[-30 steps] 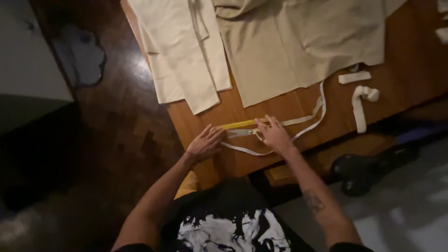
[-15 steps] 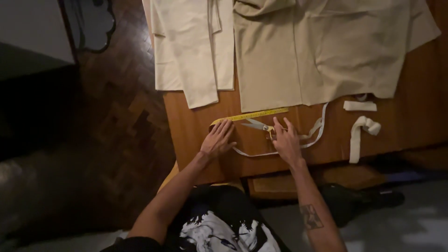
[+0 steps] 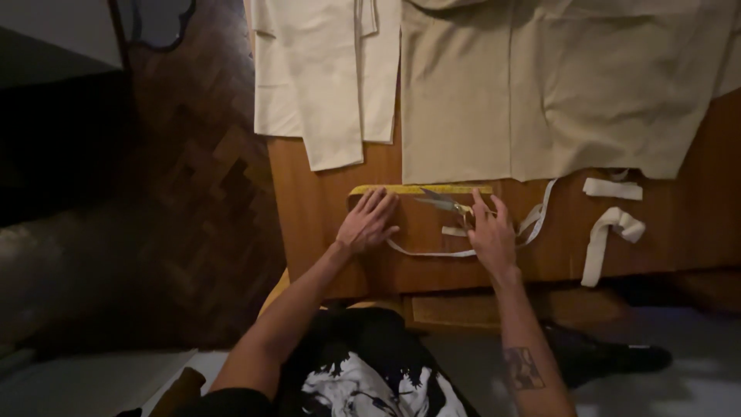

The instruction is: Measuring and cutting pieces of fabric using a measuring tape and scissors.

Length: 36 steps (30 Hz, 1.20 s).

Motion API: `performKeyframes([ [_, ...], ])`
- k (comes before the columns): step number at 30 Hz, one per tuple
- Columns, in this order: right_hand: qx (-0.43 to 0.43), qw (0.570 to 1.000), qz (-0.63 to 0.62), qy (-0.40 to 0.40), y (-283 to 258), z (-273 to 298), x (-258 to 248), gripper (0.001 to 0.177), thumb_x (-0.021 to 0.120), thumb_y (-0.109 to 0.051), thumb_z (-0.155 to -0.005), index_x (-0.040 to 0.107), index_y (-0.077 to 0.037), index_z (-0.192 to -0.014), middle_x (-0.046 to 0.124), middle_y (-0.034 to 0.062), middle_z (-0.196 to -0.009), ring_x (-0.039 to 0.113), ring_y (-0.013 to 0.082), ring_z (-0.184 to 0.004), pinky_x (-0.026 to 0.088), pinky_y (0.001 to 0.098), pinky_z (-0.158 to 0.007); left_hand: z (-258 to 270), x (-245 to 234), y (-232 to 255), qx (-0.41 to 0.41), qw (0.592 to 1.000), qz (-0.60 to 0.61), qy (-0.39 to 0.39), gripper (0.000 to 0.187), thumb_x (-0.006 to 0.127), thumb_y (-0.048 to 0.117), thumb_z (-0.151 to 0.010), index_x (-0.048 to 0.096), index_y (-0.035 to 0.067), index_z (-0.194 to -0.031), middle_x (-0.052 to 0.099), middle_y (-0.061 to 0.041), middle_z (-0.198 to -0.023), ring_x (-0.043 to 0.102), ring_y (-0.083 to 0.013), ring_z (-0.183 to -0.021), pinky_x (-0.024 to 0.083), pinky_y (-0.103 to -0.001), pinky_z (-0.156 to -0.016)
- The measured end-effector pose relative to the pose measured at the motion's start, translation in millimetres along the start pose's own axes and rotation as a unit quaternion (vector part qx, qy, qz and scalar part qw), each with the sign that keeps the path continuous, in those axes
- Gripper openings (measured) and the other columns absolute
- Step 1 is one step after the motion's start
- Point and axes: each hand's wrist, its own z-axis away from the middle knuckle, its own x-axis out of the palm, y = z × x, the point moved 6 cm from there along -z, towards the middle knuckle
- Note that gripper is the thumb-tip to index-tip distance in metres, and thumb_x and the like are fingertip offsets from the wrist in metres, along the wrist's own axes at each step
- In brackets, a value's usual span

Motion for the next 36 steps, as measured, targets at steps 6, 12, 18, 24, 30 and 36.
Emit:
performKeyframes([
  [6,0.038,0.999,-0.022,-0.03,6.0,-4.4,-5.6,0.09,0.08,-0.009,-0.075,0.04,-0.012,-0.156,0.051,0.0301,-0.139,0.049,0.0457,-0.128,0.045,0.0556,-0.105,-5.0,1.4,4.4,-0.017,1.0,0.023,0.0,0.073,0.058,0.047,-0.1,0.046,-0.004,-0.15,0.042,-0.016,-0.159,0.035,-0.036,-0.149,0.026,-0.047,-0.126],
  [12,0.025,0.999,-0.01,-0.039,9.2,-5.5,-0.6,0.089,0.081,-0.01,-0.079,0.039,-0.012,-0.157,0.053,0.0266,-0.136,0.049,0.0453,-0.13,0.043,0.0571,-0.107,-5.9,-1.3,1.7,-0.016,0.999,0.026,-0.019,0.076,0.064,0.045,-0.097,0.045,-0.005,-0.151,0.041,-0.015,-0.159,0.035,-0.0359,-0.149,0.025,-0.047,-0.126],
  [18,0.022,0.999,-0.011,-0.044,9.6,-7.1,-5.0,0.085,0.079,-0.018,-0.081,0.041,-0.009,-0.157,0.055,0.0249,-0.136,0.05,0.0433,-0.129,0.045,0.0565,-0.105,-6.2,-5.9,3.9,0.006,0.999,0.027,-0.023,0.079,0.067,0.043,-0.093,0.044,-0.005,-0.151,0.04,-0.015,-0.16,0.034,-0.036,-0.15,0.025,-0.047,-0.127],
  [24,0.112,0.956,-0.243,-0.118,31.2,17.7,16.2,0.052,0.064,-0.048,-0.099,0.056,-0.004,-0.125,0.065,0.0201,-0.105,0.067,0.0291,-0.092,0.057,0.0445,-0.081,-7.1,-10.1,5.9,0.005,0.999,0.021,-0.029,0.079,0.069,0.042,-0.093,0.045,-0.005,-0.151,0.039,-0.016,-0.16,0.034,-0.037,-0.149,0.026,-0.047,-0.126],
  [30,0.207,0.7,-0.621,-0.286,59.9,52.2,19.6,0.051,0.036,-0.061,-0.103,0.041,-0.013,-0.086,0.053,0.0018,-0.051,0.05,0.0131,-0.042,0.037,0.0271,-0.039,-8.0,-5.9,6.3,0.009,0.999,0.023,-0.028,0.08,0.071,0.041,-0.089,0.046,-0.005,-0.149,0.039,-0.017,-0.16,0.034,-0.0382,-0.149,0.027,-0.048,-0.125],
  [36,0.272,0.664,-0.597,-0.358,93.1,68.5,29.5,0.05,0.031,-0.061,-0.104,0.042,-0.013,-0.095,0.043,-0.0014,-0.048,0.034,0.01,-0.04,0.026,0.026,-0.038,-10.2,-8.0,9.3,0.001,0.999,0.011,-0.032,0.08,0.073,0.04,-0.088,0.047,-0.004,-0.15,0.04,-0.016,-0.159,0.034,-0.0372,-0.149,0.028,-0.047,-0.124],
])
